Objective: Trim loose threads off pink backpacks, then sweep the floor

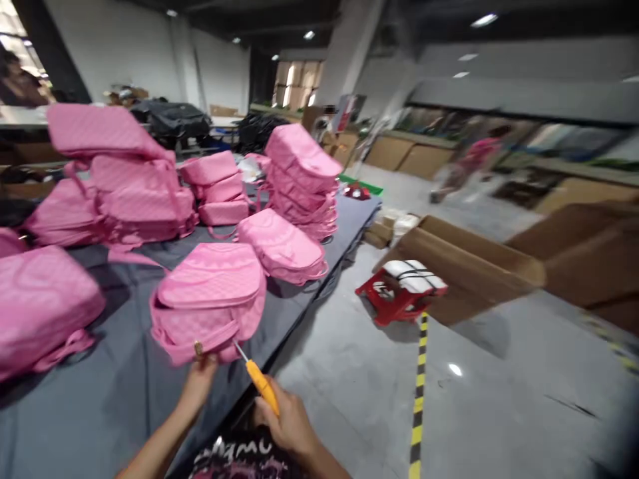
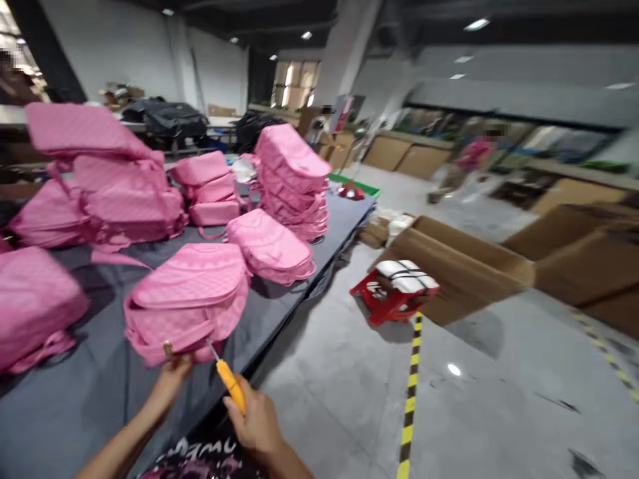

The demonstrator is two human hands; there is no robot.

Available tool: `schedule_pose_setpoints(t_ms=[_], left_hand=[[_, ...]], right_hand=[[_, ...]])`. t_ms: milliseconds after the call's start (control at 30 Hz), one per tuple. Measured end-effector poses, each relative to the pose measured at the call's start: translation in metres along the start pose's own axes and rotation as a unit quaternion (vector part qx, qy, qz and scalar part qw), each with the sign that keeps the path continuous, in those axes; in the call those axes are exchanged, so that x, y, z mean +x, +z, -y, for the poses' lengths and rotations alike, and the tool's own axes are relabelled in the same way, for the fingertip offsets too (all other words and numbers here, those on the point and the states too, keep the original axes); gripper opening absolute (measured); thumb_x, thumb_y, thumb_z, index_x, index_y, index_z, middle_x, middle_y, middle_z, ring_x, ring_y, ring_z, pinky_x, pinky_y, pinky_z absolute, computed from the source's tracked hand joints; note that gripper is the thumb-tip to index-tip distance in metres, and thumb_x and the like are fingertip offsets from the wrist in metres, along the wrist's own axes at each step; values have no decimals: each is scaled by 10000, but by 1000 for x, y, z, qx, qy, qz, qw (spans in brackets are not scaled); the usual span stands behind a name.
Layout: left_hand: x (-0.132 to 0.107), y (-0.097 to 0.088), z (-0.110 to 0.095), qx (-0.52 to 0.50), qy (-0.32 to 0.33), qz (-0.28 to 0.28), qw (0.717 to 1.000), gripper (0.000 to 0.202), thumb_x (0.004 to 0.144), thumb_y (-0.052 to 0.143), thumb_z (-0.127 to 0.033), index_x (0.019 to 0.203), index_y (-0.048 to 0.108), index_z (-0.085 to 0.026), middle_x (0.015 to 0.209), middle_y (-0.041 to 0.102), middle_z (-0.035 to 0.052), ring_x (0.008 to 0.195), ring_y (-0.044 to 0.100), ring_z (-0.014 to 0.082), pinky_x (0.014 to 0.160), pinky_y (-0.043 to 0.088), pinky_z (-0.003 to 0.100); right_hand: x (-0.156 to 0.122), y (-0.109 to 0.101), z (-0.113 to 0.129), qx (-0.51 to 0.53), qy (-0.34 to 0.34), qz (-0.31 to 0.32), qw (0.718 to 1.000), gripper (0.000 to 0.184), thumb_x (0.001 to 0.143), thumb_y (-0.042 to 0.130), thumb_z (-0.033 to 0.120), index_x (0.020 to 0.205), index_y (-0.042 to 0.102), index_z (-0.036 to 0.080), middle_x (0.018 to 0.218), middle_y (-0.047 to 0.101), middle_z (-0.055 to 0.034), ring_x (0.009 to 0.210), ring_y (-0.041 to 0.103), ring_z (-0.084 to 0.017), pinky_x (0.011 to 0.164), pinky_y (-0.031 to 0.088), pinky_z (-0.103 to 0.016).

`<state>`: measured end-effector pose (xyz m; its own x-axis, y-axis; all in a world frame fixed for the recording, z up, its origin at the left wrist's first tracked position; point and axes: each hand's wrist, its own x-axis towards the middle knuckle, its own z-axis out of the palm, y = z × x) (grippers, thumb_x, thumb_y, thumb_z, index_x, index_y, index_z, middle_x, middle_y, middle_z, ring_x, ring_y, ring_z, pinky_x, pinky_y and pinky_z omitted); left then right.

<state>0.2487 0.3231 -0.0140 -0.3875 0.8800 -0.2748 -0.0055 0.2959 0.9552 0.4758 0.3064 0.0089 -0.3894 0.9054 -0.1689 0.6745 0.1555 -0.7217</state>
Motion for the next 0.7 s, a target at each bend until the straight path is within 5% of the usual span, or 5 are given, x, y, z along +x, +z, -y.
schedule_pose_setpoints(t_ms=[133, 267, 367, 533, 700], left_hand=[[-40, -37, 13, 211, 84, 105, 968, 563, 851, 544, -628, 1102, 703, -150, 1119, 721, 167, 1049, 684, 310, 931, 549, 447], [-4, -50, 1, 512, 261, 136, 807, 934, 733, 773, -294, 1554, 335, -212, 1651, 163, 163, 1532, 112, 352, 1231, 155, 557], [35, -36, 3, 575, 260, 234, 739, 1055, 643, 763, -132, 1575, 274, -207, 1656, 137, 157, 1535, 104, 341, 1236, 108, 550], [76, -19, -43, 445, 153, 111, 875, 451, 829, 494, -133, 1246, 662, -165, 1207, 704, 101, 1096, 643, 224, 930, 463, 319], [128, -32, -122, 301, 137, -82, 940, 343, 878, 498, -424, 694, 598, -152, 583, 499, -12, 607, 477, 146, 574, 282, 255]], right_hand=[[-5, 19, -40, -20, 118, 110, 987, 508, 939, 392, 505, 1211, 645, 158, 951, 750, -117, 888, 707, -275, 737, 460, -310], [-20, 24, -71, -35, 147, 112, 982, 491, 959, 329, 499, 1153, 652, 184, 904, 748, -99, 855, 701, -269, 715, 440, -315], [-32, 20, -81, -83, 143, 100, 981, 503, 955, 313, 535, 1116, 668, 218, 828, 743, -96, 770, 696, -271, 666, 413, -323], [-43, 23, -86, -17, 179, 37, 983, 667, 896, 262, 728, 991, 671, 210, 682, 678, -79, 648, 651, -259, 607, 419, -326], [-58, 28, -87, 242, 233, 6, 942, 702, 882, 266, 798, 833, 600, 183, 533, 547, -22, 468, 526, -197, 508, 408, -316]])
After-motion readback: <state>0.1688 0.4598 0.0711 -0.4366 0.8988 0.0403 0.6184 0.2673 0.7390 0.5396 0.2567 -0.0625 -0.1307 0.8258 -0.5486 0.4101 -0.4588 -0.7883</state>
